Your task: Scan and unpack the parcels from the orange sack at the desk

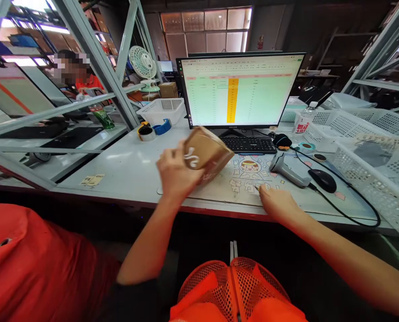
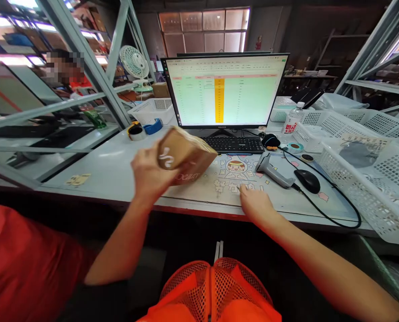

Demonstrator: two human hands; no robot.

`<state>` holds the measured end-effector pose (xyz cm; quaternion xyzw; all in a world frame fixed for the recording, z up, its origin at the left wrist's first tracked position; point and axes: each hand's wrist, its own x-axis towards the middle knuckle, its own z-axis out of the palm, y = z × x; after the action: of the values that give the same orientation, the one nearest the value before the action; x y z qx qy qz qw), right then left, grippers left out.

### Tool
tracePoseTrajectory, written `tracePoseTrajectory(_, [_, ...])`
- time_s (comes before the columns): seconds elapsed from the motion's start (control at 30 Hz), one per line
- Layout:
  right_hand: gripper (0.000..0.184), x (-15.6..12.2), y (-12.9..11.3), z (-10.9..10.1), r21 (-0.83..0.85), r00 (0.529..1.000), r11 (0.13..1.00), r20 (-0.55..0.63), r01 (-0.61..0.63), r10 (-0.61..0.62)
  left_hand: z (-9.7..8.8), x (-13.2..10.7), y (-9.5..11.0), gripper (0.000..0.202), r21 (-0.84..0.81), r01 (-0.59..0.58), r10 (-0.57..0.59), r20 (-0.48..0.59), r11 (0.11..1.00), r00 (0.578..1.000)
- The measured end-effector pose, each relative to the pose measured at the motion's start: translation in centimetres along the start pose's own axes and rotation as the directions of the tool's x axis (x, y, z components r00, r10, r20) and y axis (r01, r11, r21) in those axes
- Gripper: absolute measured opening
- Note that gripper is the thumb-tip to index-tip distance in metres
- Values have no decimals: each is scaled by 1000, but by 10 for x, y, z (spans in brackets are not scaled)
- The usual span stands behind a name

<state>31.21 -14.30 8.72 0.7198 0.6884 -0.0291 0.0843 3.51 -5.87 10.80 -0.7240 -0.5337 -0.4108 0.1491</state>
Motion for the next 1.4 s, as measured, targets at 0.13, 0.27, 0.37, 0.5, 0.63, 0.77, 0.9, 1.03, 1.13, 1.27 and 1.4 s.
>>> tracePoseTrajectory(0.13, [37, -3, 42, -8, 89, 970, 996, -240, -30, 51, -12, -9, -38, 108, -223, 55, -48, 39, 973, 998])
tracePoseTrajectory(0.27, [40, 4, 38, -63, 56, 825, 982, -552, 182, -122, -3, -28, -47, 107, -416, 35, -1, 83, 909, 997])
tracePoseTrajectory(0.37, [41, 18, 0, -100, -65, 816, 948, -493, 312, -302, 1, -33, -47, 107, -484, 35, 16, 101, 875, 995])
tracePoseTrajectory(0.5, [42, 34, -54, -122, -199, 771, 870, -403, 451, -493, 0, -35, -53, 106, -494, 68, 1, 138, 867, 990])
tracePoseTrajectory(0.63, [40, 51, -77, -122, -241, 772, 842, -336, 483, -539, 2, -39, -69, 104, -541, 98, -6, 169, 836, 986])
tracePoseTrajectory(0.77, [39, 77, -45, -111, -244, 848, 874, -237, 420, -473, 12, -43, -89, 107, -583, 169, -48, 217, 795, 975])
tracePoseTrajectory(0.9, [31, 100, 28, -79, -222, 955, 953, -170, 205, -244, 34, -51, -115, 118, -653, 330, -156, 311, 682, 937])
tracePoseTrajectory(1.03, [39, 103, 67, -24, -183, 986, 978, -110, 102, -123, 58, -57, -138, 120, -697, 502, -129, 515, 512, 847])
tracePoseTrajectory(1.13, [45, 101, 55, 20, -102, 985, 991, -134, 90, -104, 54, -52, -138, 118, -699, 504, -73, 548, 508, 834])
tracePoseTrajectory(1.27, [44, 105, 33, 48, -89, 980, 991, -164, 96, -109, 8, -39, -100, 112, -571, 189, -88, 199, 799, 976])
tracePoseTrajectory(1.4, [49, 119, 24, 9, -4, 948, 986, -274, 168, -163, -12, -33, -36, 70, -209, -183, 194, 36, 961, 980])
